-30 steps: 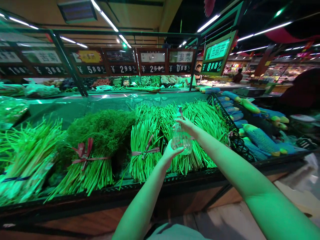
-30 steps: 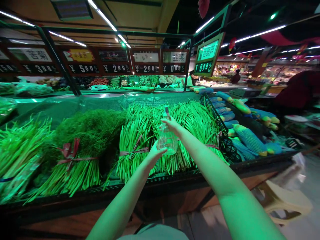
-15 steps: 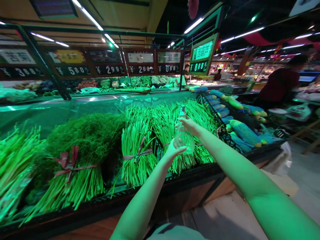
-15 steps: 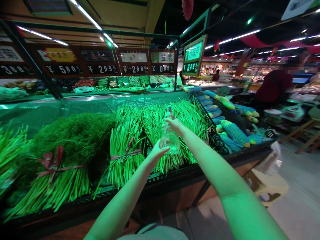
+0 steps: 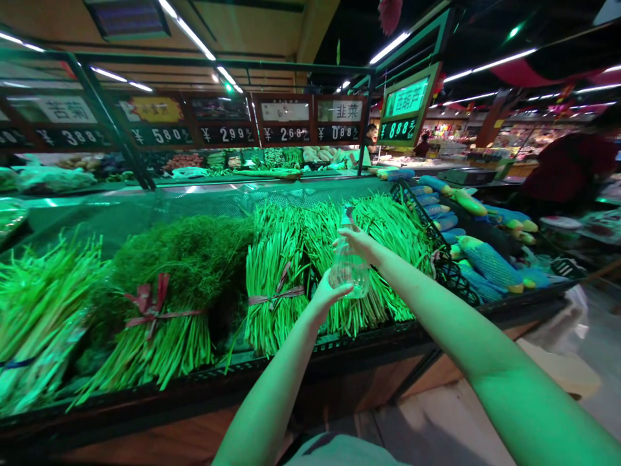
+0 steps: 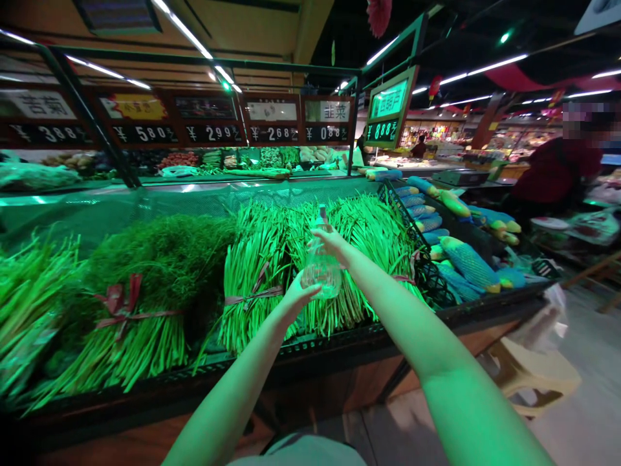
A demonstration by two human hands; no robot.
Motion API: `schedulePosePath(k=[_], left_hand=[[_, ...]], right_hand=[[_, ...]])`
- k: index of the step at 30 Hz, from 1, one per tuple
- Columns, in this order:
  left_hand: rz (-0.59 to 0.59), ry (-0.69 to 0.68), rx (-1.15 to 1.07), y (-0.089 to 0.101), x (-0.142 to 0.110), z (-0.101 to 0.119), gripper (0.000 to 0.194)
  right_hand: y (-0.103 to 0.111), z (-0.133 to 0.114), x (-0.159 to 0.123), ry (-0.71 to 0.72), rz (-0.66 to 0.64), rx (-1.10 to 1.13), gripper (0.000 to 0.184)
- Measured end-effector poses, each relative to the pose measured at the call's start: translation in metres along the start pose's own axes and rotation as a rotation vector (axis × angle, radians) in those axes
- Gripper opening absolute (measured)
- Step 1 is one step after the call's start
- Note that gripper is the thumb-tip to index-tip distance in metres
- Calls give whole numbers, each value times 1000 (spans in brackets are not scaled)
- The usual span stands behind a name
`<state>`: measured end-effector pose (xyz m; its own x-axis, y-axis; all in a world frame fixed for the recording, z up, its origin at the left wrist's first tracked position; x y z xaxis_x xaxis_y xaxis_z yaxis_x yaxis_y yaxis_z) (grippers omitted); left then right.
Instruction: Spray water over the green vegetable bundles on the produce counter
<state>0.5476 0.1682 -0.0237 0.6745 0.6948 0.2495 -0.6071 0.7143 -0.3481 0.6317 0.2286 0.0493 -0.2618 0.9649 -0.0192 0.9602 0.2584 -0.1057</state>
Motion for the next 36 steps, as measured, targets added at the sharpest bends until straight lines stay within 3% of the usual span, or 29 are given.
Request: schedulePosePath(k=[11,16,22,27,36], left_hand=[[102,-91,64,23,-22,33,61],[199,-79,35,30,-31,37,66],[251,-102,162,34,-32,41,70],[216,-118,160,29,-25,35,70],[181,-79,106,21,-1,19,71]], right_hand=[[-46,-12,28,14,-125,-104,23],[-54,-20,33,60,-36,-204,23],[-74,-30,27,35,-221,-225,20],[-66,-31,25,46,-184,-246,22],[-31,-26,21,-10,-36,-233,17]])
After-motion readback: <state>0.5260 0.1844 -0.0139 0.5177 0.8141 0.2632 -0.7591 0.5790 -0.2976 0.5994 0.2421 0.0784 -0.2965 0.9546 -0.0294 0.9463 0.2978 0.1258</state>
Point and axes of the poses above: each hand's wrist, its own x-axis towards the middle knuckle, its own y-axis out of the back of the hand, z = x × y, the point moved 7 cm from there along x, towards the middle knuckle, and after that the axes turned 14 degrees about -z, right-handed, at the moved point
